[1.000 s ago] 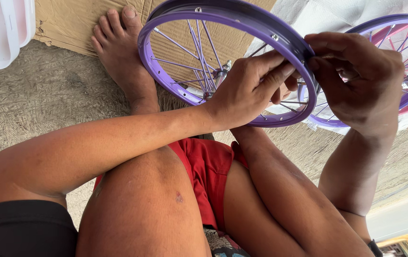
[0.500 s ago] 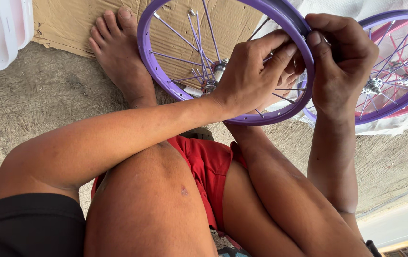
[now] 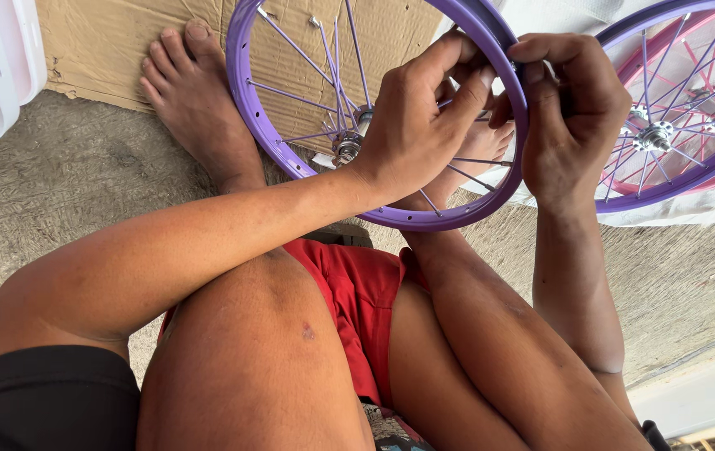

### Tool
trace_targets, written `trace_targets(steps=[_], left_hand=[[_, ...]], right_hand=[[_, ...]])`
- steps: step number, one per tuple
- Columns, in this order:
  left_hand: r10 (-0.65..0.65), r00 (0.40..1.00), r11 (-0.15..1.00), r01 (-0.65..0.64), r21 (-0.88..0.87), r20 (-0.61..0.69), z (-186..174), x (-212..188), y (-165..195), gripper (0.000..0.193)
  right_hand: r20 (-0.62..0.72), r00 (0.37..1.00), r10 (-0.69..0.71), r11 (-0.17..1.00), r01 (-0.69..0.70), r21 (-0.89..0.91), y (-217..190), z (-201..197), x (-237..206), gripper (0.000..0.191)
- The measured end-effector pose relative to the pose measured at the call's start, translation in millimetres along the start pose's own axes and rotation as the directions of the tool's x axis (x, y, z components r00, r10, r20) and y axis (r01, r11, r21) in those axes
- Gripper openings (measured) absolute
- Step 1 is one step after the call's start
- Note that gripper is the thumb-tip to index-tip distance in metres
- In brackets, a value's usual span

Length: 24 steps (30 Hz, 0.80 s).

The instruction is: The person inserts and tightens spokes into a purple bicycle wheel rim while sitting on the floor. They use their hands to thread the spokes through the rim holes and secure them with nuts, occasionally rotating the wheel to access different sections.

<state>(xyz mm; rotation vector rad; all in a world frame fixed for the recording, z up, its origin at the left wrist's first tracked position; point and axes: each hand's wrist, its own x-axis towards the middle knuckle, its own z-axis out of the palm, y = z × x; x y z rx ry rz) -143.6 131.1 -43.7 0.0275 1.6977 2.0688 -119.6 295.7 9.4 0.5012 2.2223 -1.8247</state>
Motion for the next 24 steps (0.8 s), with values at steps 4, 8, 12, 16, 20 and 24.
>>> trace_targets(steps=[4, 8, 12, 16, 20, 24], left_hand=[[0.029, 0.999, 0.999, -0.030, 0.017, 0.022, -1, -3, -1, 0.017], [0.006, 0.999, 1.000, -0.007, 0.022, 0.040, 0, -2, -3, 0.018], [-0.025, 0.988, 0.999, 0.021, 0.028, 0.149, 0, -2, -3, 0.018], [-0.116, 0.966, 0.993, 0.118, 0.005, 0.233, 2, -4, -3, 0.020], [-0.035, 0.979, 0.999, 0.033, 0.014, 0.200, 2, -7, -1, 0.020], [-0.008, 0.982, 1.000, 0.005, 0.016, 0.189, 1, -10, -4, 0.025]], right_hand=[[0.005, 1.000, 0.011, 0.999, -0.011, -0.030, 3, -2, -6, 0.018], [0.012, 1.000, 0.001, 1.000, -0.001, -0.010, -1, -1, -8, 0.015], [0.094, 0.995, 0.044, 0.997, -0.049, 0.054, -12, -9, -5, 0.014], [0.207, 0.978, 0.008, 0.999, -0.019, 0.050, -14, -25, -9, 0.021], [0.165, 0.986, 0.027, 0.993, -0.007, -0.120, -8, -32, -12, 0.015], [0.284, 0.958, -0.038, 0.856, 0.178, -0.486, -16, -37, -3, 0.013]])
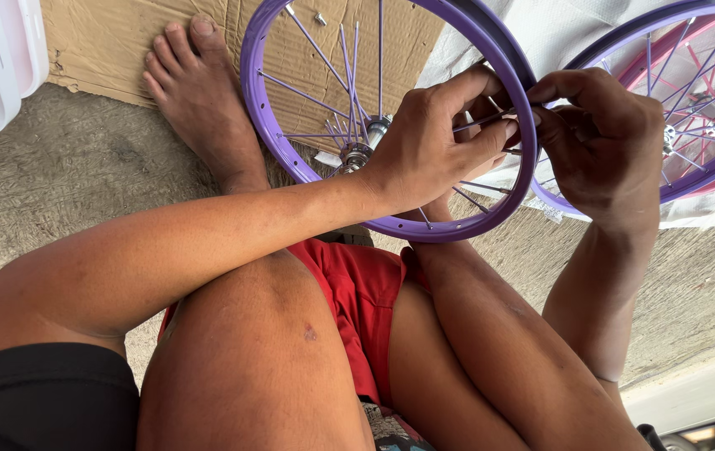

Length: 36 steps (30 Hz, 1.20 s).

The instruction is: The person inserts and tightens spokes into a purple bicycle wheel rim while sitting on the floor. They use their hands to thread the spokes through the rim holes and secure them with nuts, occasionally rotating the wheel to access different sections.

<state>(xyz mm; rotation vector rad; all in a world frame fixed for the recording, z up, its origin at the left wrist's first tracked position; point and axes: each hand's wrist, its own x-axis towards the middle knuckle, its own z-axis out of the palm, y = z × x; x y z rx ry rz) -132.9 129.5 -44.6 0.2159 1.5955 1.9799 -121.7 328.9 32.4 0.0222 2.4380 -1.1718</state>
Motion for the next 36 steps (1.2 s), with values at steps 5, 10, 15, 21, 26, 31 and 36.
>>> trace_targets(steps=[5, 10, 15, 21, 26, 31, 36], left_hand=[[0.080, 0.997, 0.997, -0.079, 0.023, -0.008, 1, -1, -10, 0.021], [-0.018, 0.998, 0.999, 0.016, 0.030, 0.053, 2, -1, -11, 0.020], [0.032, 0.999, 0.999, -0.032, -0.015, -0.011, 2, -3, -4, 0.024], [0.060, 0.998, 0.998, -0.060, 0.016, 0.017, 1, 2, -7, 0.017], [0.084, 0.996, 0.996, -0.084, -0.006, -0.011, 3, -2, -7, 0.023], [0.066, 0.997, 0.996, -0.068, 0.057, 0.027, 1, 2, -10, 0.022], [0.012, 0.998, 0.999, -0.010, -0.030, 0.057, 5, -1, -12, 0.023]], right_hand=[[0.068, 0.987, -0.148, 0.982, 0.155, -0.109, -20, -9, 16, 0.011], [0.101, 0.982, -0.162, 0.977, 0.174, -0.121, -34, -11, 22, 0.015], [0.112, 0.977, -0.182, 0.970, 0.197, -0.143, -33, -11, 23, 0.012], [0.107, 0.980, -0.169, 0.985, 0.171, -0.016, -34, -12, 22, 0.016], [0.114, 0.982, -0.151, 0.967, 0.171, -0.187, -36, -13, 25, 0.010], [0.112, 0.980, -0.167, 0.962, 0.186, -0.199, -36, -15, 26, 0.011], [0.127, 0.979, -0.160, 0.959, 0.184, -0.215, -35, -15, 23, 0.011]])
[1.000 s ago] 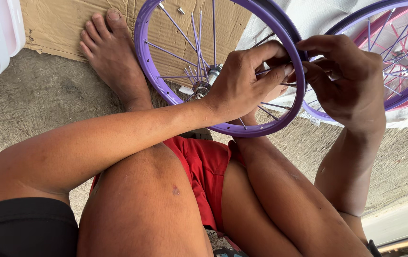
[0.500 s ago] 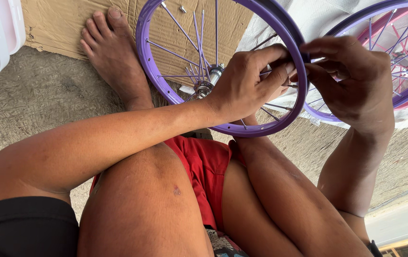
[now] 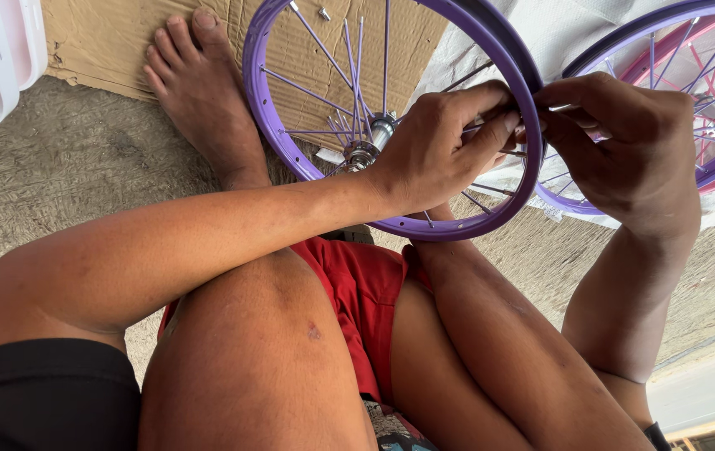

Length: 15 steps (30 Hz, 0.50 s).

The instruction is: The person inserts and tightens spokes into a purple bicycle wheel rim while sitting on the floor. They use their hands to thread the spokes through the rim holes and secure them with nuts, occasionally rotating the wheel to access different sections.

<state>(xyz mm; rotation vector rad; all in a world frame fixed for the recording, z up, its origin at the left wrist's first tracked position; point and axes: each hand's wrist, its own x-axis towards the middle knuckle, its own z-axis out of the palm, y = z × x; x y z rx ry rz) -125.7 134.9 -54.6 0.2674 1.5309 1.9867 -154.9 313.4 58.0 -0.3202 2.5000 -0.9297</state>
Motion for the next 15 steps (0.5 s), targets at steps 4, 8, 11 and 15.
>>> trace_targets(steps=[4, 8, 11, 15], left_hand=[[0.130, 0.990, 0.991, -0.127, 0.051, -0.058, -2.8, -2.6, -1.4, 0.027], [0.028, 1.000, 0.994, -0.028, 0.102, 0.002, -2.3, 0.8, -3.9, 0.024], [0.015, 1.000, 1.000, -0.015, 0.027, 0.006, -0.6, -0.2, -4.0, 0.025], [0.102, 0.993, 0.994, -0.100, 0.042, -0.057, -3.0, -3.4, -1.6, 0.028]], right_hand=[[-0.009, 0.997, -0.072, 0.997, 0.072, 0.008, 3.2, -0.4, 0.1, 0.013], [-0.006, 0.997, -0.081, 0.986, 0.081, 0.148, 5.5, -1.2, -0.2, 0.015], [0.019, 1.000, -0.018, 0.998, 0.017, 0.060, 4.4, -0.3, -0.9, 0.010], [-0.003, 0.995, -0.099, 0.989, 0.099, 0.107, 4.2, 0.8, 2.9, 0.012]])
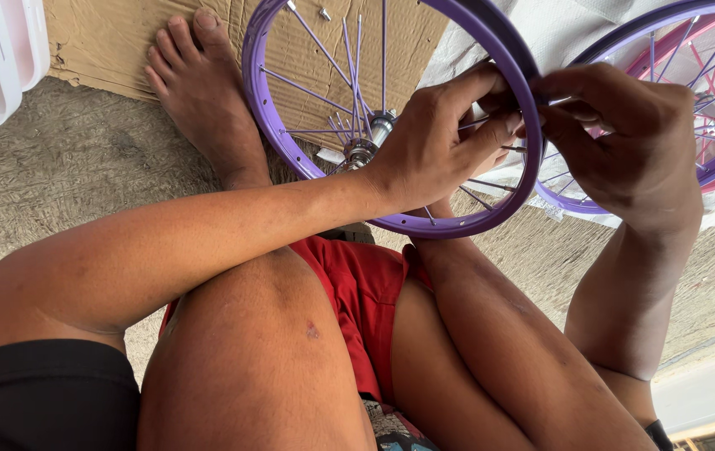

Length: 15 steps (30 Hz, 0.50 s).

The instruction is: The person inserts and tightens spokes into a purple bicycle wheel rim while sitting on the floor. They use their hands to thread the spokes through the rim holes and secure them with nuts, occasionally rotating the wheel to access different sections.

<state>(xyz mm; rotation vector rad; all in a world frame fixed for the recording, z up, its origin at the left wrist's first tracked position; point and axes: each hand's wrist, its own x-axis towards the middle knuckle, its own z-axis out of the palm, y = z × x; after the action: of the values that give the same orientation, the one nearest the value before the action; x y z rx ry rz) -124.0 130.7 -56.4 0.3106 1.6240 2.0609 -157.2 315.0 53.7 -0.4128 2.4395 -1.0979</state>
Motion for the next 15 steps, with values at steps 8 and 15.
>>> trace_targets(steps=[8, 15], left_hand=[[-0.035, 0.999, 0.999, 0.034, 0.019, 0.032, 0.6, 1.3, 3.2, 0.021], [-0.145, 0.986, 0.987, 0.150, -0.050, 0.085, 1.7, 2.8, -1.3, 0.024]], right_hand=[[0.020, 0.997, 0.073, 0.992, -0.071, -0.104, -3.2, -1.5, 0.1, 0.008], [0.023, 0.998, 0.055, 0.994, -0.052, -0.097, -2.4, -2.0, 2.2, 0.013]])
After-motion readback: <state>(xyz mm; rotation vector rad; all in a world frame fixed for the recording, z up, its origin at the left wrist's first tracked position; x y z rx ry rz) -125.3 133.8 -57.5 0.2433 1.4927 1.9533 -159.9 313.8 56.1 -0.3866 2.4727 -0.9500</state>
